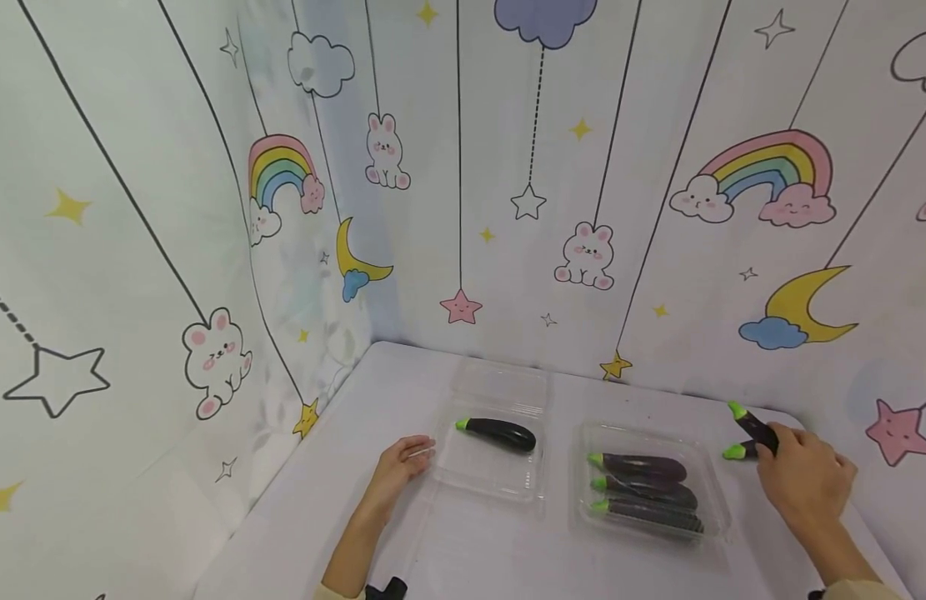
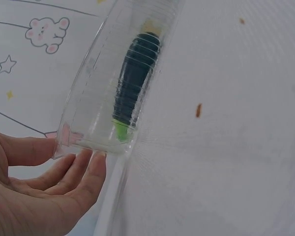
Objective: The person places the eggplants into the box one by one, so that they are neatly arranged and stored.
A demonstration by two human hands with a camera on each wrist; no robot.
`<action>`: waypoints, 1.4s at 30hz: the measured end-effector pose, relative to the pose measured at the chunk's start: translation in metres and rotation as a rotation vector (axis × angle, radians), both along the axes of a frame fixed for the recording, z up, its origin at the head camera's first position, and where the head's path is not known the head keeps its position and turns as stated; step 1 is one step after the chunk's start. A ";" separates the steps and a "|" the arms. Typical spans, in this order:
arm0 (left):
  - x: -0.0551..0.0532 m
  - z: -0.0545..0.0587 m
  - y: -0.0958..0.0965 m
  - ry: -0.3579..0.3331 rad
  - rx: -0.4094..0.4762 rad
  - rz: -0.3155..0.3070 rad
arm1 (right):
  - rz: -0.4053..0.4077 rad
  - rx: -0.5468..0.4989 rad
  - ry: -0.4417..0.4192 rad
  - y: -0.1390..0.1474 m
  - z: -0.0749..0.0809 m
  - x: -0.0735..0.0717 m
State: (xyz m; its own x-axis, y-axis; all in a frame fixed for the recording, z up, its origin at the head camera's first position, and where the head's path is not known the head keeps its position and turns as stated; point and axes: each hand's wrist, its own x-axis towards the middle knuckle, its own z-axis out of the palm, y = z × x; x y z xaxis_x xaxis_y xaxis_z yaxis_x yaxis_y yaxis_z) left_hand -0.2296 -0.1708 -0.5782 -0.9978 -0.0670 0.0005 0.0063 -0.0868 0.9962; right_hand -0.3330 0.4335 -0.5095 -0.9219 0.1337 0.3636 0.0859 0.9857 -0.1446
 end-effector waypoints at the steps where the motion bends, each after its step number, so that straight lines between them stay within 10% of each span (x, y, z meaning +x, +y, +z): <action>1: 0.000 0.000 0.000 -0.001 0.002 0.000 | 0.000 0.006 0.007 -0.002 0.001 0.000; 42: 0.000 -0.001 -0.001 0.009 0.012 -0.002 | 0.160 -0.019 0.091 -0.062 0.019 0.023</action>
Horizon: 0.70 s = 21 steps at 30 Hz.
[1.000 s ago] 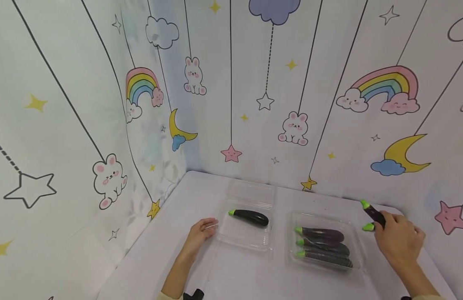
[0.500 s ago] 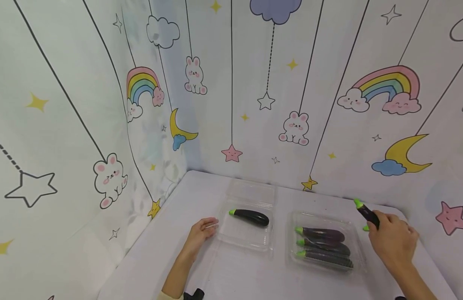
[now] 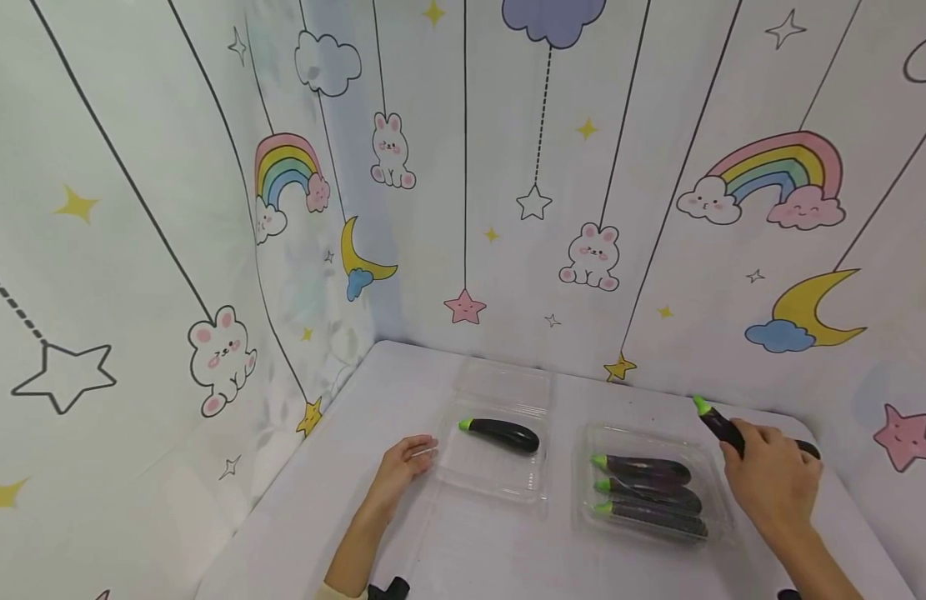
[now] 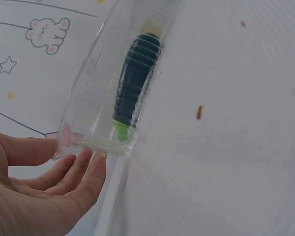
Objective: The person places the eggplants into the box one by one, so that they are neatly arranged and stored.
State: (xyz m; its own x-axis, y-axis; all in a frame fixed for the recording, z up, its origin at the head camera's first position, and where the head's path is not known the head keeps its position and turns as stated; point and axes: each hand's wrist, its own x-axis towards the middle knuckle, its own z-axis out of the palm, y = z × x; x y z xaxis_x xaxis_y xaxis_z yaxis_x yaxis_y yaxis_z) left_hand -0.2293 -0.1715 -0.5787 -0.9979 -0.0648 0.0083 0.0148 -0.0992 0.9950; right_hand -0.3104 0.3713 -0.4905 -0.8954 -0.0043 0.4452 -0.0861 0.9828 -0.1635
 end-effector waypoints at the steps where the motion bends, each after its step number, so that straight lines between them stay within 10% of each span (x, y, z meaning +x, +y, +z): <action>1: 0.000 0.000 0.000 0.000 0.000 -0.001 | 0.006 0.002 0.004 -0.001 0.000 0.000; 21: 0.000 0.001 0.000 0.013 -0.026 0.003 | 0.078 0.013 0.037 -0.030 0.006 0.010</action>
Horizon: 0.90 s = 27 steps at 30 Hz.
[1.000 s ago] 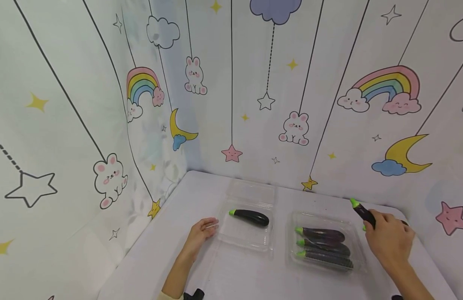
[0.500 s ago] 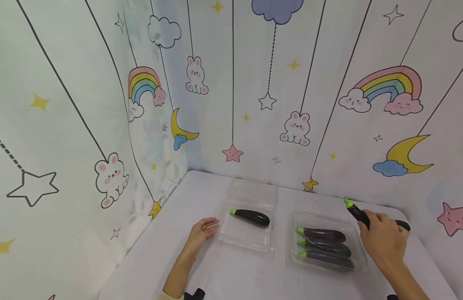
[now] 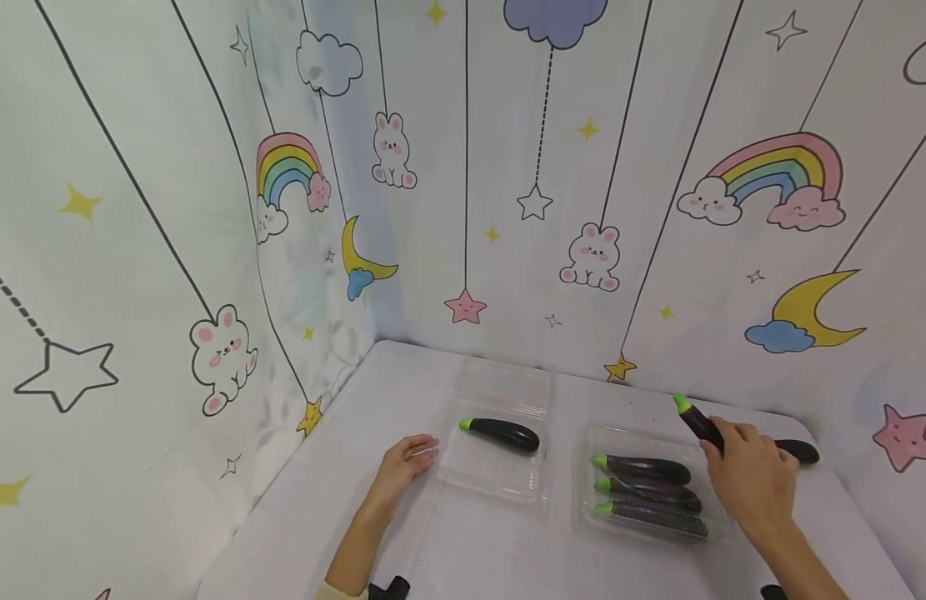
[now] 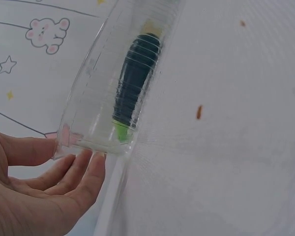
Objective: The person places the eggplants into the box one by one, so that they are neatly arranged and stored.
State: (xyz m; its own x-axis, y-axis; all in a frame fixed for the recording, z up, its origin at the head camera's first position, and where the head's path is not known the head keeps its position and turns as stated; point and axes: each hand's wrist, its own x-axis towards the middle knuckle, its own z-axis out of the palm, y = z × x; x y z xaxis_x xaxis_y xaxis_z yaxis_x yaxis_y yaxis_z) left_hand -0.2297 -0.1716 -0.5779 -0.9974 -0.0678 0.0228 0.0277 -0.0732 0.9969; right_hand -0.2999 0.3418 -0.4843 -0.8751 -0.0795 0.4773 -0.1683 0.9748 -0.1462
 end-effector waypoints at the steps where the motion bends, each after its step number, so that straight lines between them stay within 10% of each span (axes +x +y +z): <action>1: 0.000 0.000 0.000 0.002 0.000 -0.001 | 0.003 -0.001 0.000 -0.002 0.000 0.000; 27: -0.001 -0.001 0.000 -0.017 0.019 0.003 | 0.083 -0.111 -0.117 -0.038 0.022 0.003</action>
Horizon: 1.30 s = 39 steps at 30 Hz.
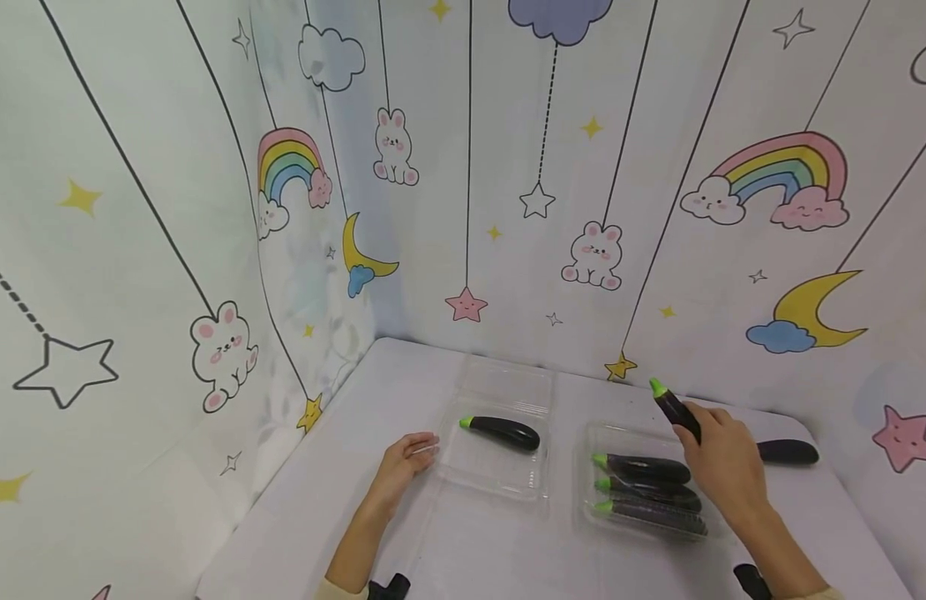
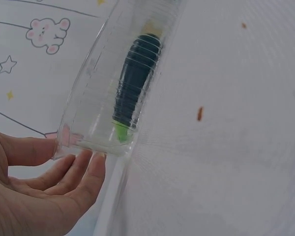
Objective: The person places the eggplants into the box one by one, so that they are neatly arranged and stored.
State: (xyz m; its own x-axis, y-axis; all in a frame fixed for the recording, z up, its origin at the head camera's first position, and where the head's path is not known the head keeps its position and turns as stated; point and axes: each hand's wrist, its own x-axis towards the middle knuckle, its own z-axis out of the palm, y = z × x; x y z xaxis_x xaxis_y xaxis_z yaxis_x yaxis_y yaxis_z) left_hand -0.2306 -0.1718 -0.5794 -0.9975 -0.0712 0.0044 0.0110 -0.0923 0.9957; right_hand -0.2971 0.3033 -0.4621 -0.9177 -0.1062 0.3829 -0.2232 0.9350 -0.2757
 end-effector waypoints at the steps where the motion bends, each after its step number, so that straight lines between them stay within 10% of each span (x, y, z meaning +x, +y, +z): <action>1: 0.000 0.000 0.000 -0.003 0.001 0.002 | 0.001 0.000 -0.005 -0.002 0.001 0.000; 39: -0.001 -0.003 -0.001 0.009 -0.006 -0.009 | 0.110 -0.120 -0.002 -0.066 0.020 0.007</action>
